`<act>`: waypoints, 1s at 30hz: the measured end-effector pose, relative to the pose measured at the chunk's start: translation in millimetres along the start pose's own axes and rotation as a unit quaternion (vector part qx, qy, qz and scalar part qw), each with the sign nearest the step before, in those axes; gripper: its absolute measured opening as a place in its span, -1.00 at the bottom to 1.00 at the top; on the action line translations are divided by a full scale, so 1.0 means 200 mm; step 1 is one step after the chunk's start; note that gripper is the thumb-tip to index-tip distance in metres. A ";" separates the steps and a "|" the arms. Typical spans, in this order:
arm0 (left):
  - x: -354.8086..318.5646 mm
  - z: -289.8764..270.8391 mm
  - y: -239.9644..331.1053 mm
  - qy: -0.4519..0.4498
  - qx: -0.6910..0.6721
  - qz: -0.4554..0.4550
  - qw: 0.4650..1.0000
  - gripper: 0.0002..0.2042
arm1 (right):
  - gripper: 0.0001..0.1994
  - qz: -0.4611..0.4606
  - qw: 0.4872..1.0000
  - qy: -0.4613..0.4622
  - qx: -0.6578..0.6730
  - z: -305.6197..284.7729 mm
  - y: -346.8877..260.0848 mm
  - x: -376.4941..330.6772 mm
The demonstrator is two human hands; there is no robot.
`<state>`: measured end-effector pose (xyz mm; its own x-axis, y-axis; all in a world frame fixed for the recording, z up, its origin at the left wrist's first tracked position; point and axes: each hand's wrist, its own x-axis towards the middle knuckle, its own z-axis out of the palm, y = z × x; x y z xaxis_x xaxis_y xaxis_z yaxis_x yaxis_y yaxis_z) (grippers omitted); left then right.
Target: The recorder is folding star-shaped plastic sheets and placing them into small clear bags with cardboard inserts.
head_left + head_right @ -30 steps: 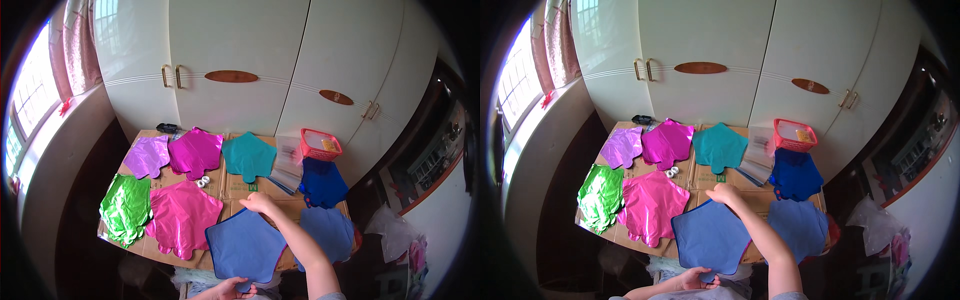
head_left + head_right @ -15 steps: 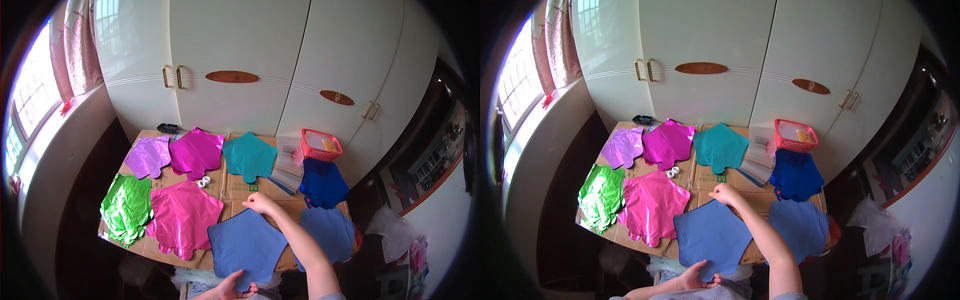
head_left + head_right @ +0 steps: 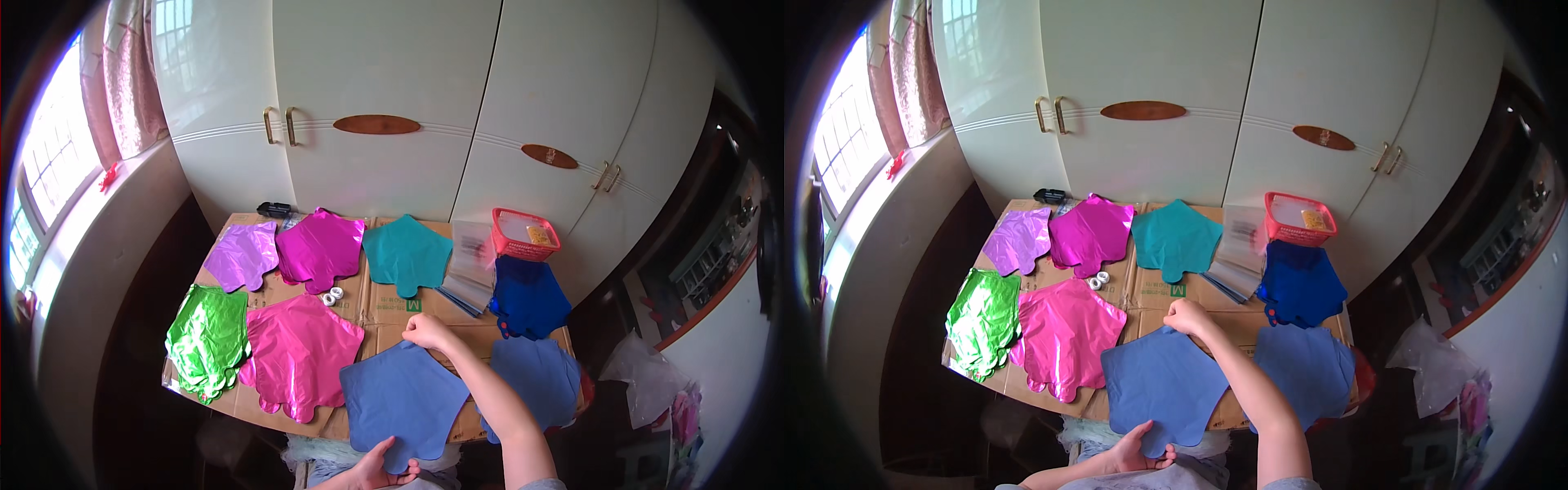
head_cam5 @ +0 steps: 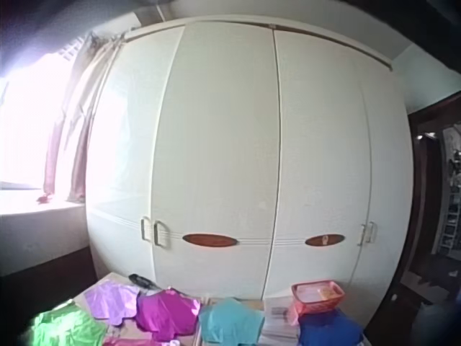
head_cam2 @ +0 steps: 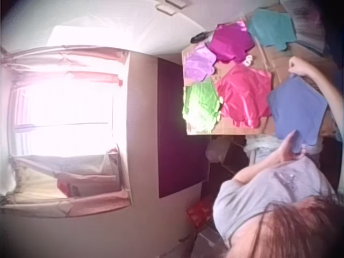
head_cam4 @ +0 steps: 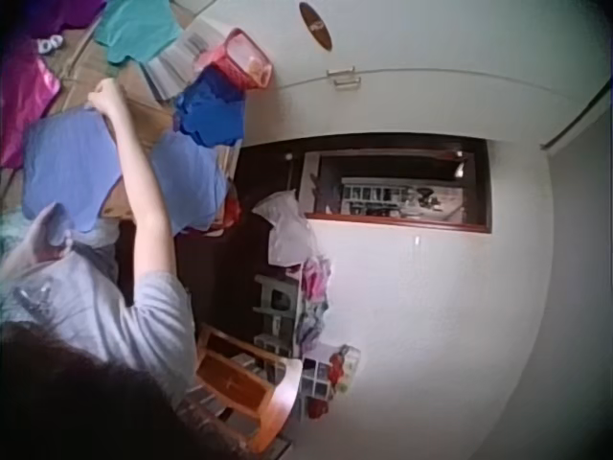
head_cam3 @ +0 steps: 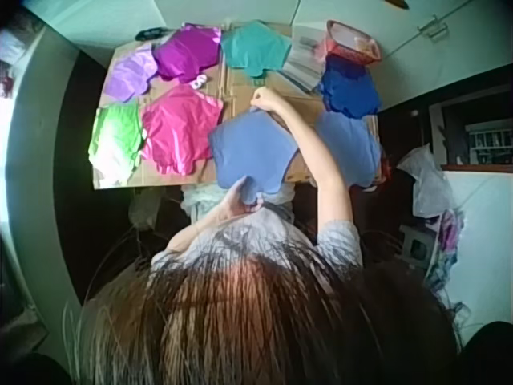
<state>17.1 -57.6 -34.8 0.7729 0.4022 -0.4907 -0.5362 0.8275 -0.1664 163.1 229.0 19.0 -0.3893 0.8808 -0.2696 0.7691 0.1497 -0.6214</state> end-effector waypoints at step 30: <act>0.24 0.25 0.19 0.055 0.080 -0.004 0.995 -0.79 | -0.77 -0.064 0.977 0.159 -0.130 -0.15 0.10 0.07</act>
<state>50.5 13.0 -21.4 0.7310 0.3573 -0.5814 -0.4622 0.8861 -0.0365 187.6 257.3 24.5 -0.3442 0.9366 0.0659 0.8436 0.3394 -0.4161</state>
